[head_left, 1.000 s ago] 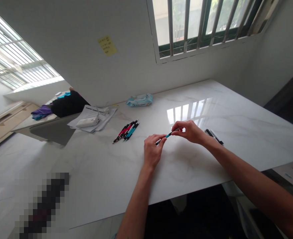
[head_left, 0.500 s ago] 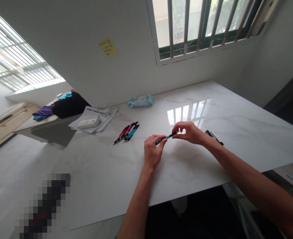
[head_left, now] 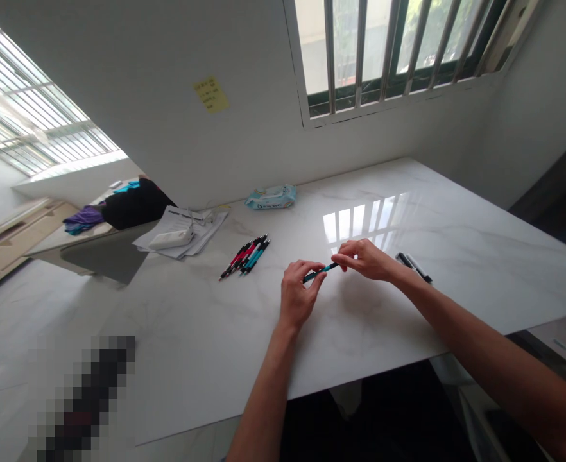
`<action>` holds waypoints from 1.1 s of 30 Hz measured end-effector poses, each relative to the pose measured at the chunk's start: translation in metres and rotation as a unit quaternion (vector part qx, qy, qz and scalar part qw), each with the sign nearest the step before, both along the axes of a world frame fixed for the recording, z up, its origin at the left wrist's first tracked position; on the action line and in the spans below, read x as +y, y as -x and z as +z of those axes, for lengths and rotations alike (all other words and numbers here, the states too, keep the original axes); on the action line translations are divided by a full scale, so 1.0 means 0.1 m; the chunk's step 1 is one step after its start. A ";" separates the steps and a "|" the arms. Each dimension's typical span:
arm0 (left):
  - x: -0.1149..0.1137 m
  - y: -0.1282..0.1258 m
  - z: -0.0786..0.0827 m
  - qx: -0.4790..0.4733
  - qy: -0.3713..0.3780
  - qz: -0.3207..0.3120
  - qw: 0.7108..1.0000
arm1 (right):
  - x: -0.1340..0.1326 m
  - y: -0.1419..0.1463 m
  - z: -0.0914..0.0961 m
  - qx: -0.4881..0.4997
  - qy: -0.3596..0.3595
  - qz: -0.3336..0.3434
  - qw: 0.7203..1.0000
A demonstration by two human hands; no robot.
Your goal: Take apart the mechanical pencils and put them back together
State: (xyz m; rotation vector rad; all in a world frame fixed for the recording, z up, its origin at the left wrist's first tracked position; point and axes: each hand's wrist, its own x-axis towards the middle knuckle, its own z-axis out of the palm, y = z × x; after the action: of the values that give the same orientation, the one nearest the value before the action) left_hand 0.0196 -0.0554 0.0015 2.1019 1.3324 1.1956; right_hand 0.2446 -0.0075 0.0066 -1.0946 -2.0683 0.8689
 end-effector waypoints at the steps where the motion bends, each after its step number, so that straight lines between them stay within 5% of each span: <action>1: -0.01 0.00 0.01 -0.031 0.006 -0.005 0.999 | 0.00 0.00 0.00 0.007 0.001 0.000 1.000; 7: -0.03 0.00 0.02 -0.130 0.026 0.001 0.991 | -0.04 0.09 -0.04 0.034 0.005 0.037 0.999; 17: -0.01 -0.02 -0.04 -0.008 0.009 -0.014 1.000 | 0.03 0.02 -0.02 0.063 0.010 -0.009 0.998; 21: 0.14 0.23 -0.03 0.049 -0.025 0.095 0.994 | 0.08 -0.05 -0.05 0.064 0.037 -0.024 0.997; 26: 0.46 0.88 -0.04 0.154 -0.003 0.311 0.938 | 0.12 -0.13 -0.06 0.069 0.032 -0.071 0.995; 33: 0.71 1.07 -0.22 0.260 0.018 0.329 0.907 | 0.12 -0.19 -0.02 0.063 0.011 -0.049 0.997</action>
State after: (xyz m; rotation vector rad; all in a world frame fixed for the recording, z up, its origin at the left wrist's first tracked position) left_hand -0.0879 0.0152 -0.0206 2.0829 2.4251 0.8094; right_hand 0.2636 0.0047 0.0044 -1.1142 -1.8912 0.8914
